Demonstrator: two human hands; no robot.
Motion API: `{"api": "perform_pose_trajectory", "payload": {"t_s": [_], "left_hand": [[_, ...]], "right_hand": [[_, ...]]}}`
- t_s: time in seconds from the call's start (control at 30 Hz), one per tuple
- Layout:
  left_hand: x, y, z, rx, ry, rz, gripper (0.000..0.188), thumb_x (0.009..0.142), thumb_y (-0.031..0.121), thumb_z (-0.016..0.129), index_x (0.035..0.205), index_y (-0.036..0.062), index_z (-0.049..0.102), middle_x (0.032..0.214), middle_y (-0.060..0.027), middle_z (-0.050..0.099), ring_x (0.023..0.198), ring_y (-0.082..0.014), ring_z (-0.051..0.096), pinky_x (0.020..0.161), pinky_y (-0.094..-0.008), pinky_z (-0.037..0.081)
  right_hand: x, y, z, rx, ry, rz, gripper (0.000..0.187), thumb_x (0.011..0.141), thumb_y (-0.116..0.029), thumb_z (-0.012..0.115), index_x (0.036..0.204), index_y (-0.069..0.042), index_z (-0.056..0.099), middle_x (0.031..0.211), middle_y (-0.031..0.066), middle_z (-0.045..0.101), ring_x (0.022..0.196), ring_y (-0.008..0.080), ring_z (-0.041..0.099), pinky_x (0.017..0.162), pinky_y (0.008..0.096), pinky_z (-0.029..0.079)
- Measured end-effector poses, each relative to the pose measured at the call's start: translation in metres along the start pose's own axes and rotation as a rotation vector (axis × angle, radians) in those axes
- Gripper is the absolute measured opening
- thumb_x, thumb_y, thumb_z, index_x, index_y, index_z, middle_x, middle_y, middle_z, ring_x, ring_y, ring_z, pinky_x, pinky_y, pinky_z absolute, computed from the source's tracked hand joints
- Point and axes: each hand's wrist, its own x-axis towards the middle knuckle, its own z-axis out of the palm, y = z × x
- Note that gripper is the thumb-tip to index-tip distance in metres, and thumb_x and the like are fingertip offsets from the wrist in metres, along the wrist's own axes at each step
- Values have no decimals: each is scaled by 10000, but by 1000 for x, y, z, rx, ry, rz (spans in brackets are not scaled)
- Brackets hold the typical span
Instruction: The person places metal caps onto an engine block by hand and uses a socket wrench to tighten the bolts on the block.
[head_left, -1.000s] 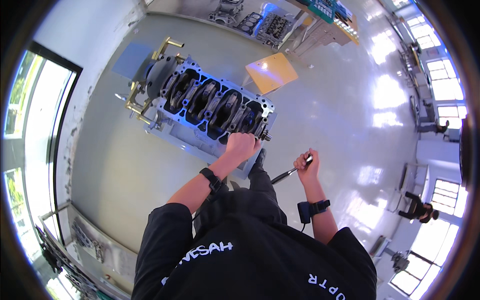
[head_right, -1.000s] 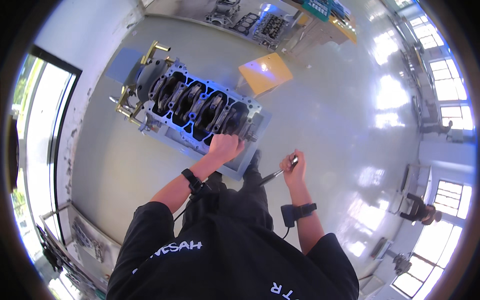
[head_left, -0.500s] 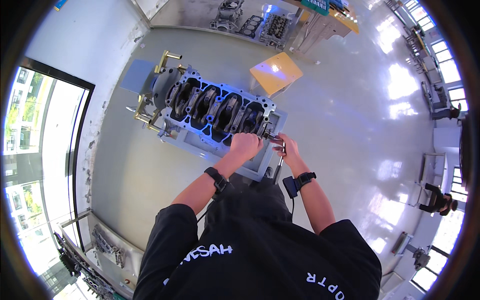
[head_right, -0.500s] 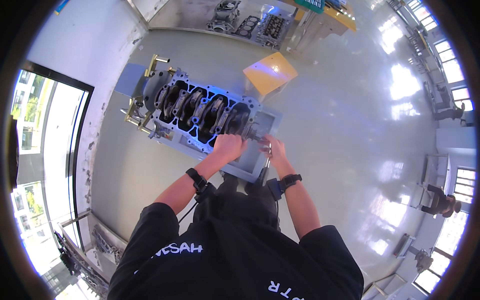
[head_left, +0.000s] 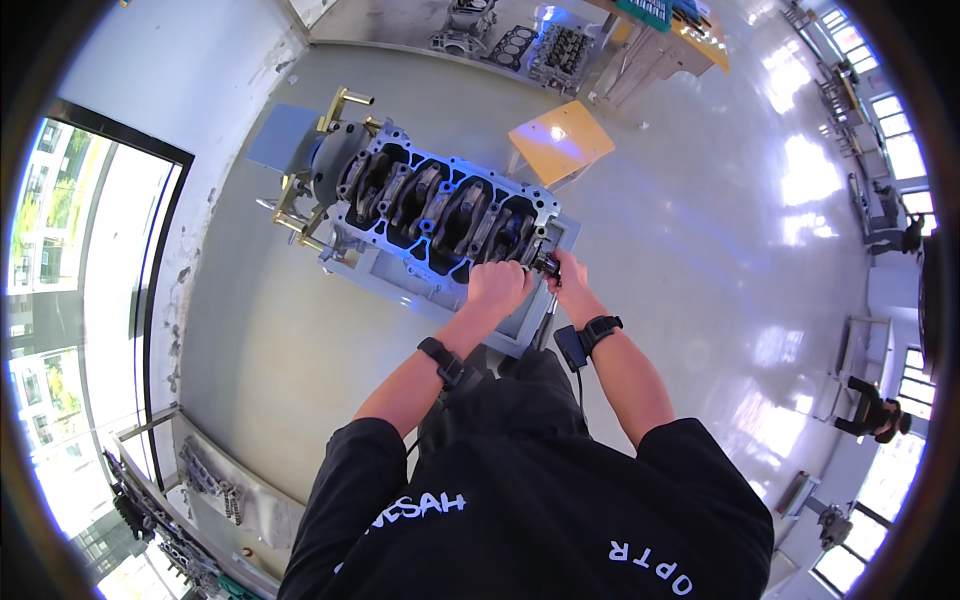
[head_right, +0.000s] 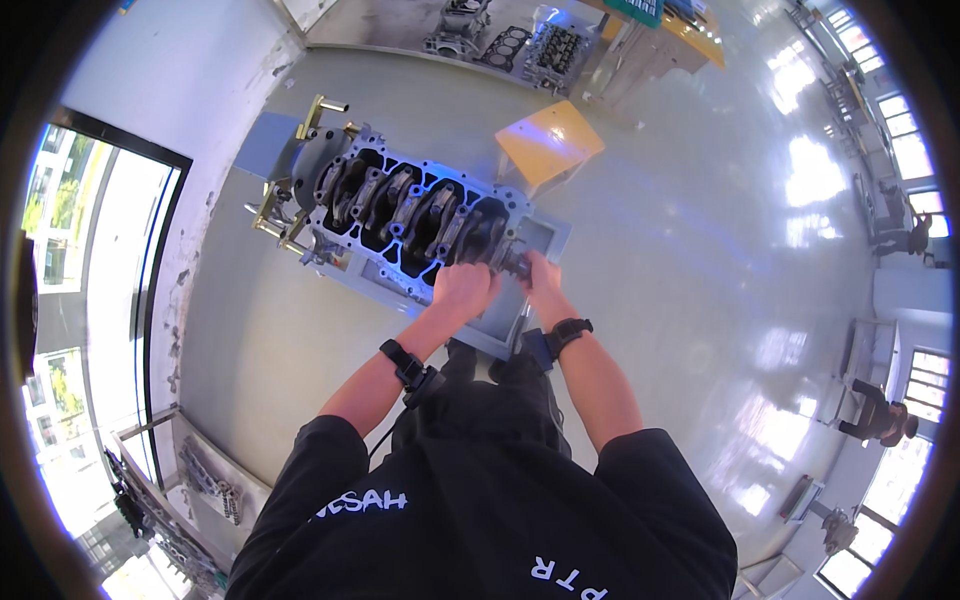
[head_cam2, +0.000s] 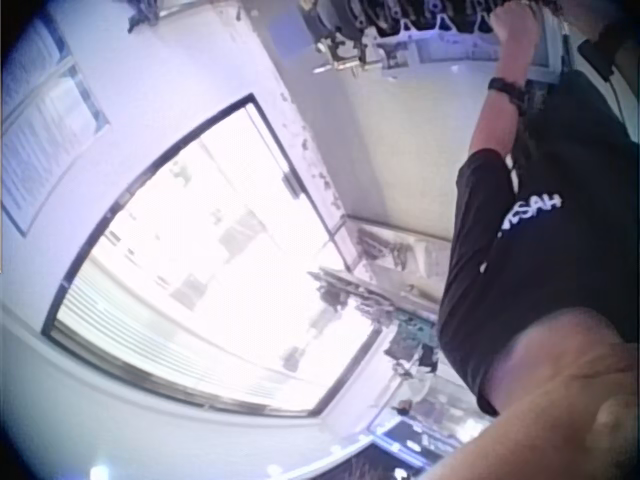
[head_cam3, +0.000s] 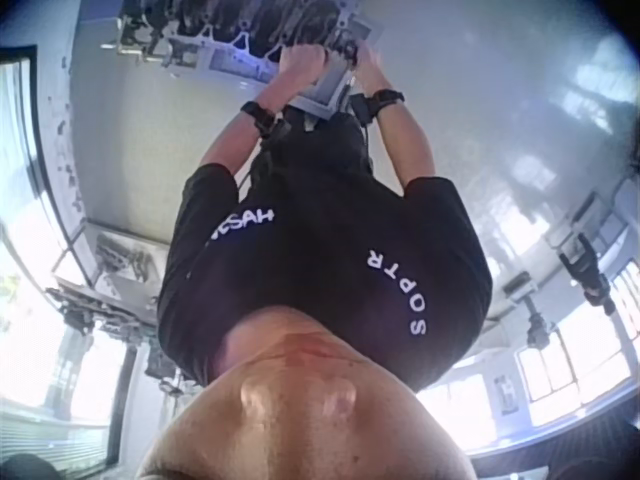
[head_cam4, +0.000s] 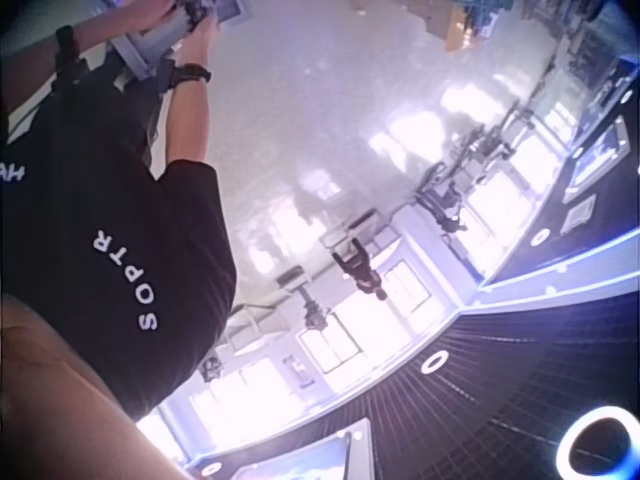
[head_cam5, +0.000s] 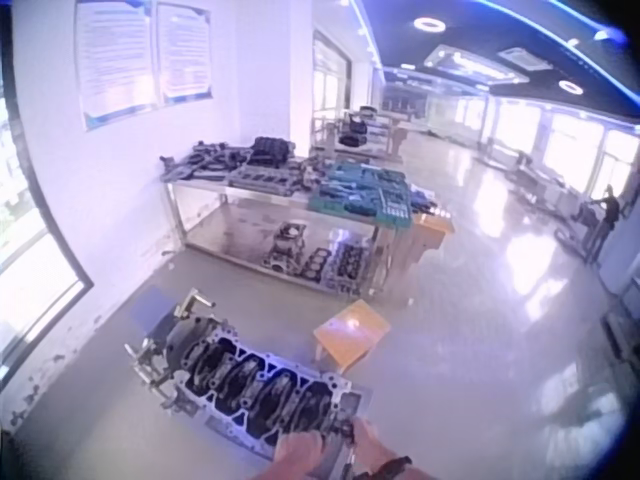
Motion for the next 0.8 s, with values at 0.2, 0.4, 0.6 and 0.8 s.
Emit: {"api": "perform_pose_trajectory", "payload": {"t_s": [0.2, 0.4, 0.6, 0.8], "left_hand": [[3, 2, -1, -24, -79, -32, 399, 857, 389, 484, 732, 42, 635, 673, -161, 648, 663, -324, 649, 605, -431, 509], [8, 6, 2, 23, -100, -68, 400, 856, 402, 483, 780, 40, 633, 692, -171, 649, 678, -335, 650, 618, -446, 508], [6, 6, -2, 98, -95, -34, 416, 857, 404, 481, 774, 23, 628, 692, -192, 641, 669, -364, 640, 625, -473, 501], [15, -6, -9, 169, -173, 104, 447, 879, 425, 449, 793, 28, 636, 705, -191, 641, 685, -376, 633, 628, -481, 500]], "right_hand": [[4, 9, 2, 163, 79, 14, 208, 757, -193, 610, 748, 5, 545, 574, 107, 515, 376, 166, 433, 315, 270, 287], [2, -5, -21, -162, -172, -94, 271, 764, -241, 628, 799, 25, 588, 624, 117, 586, 417, 148, 495, 336, 287, 328], [-30, -36, -62, -354, -122, -387, 234, 795, -217, 622, 781, 17, 614, 645, 70, 603, 427, 70, 473, 367, 207, 290], [-58, -13, -119, -96, -115, -263, 190, 810, -182, 615, 764, 1, 592, 595, 45, 542, 416, 66, 428, 369, 214, 256]]}}
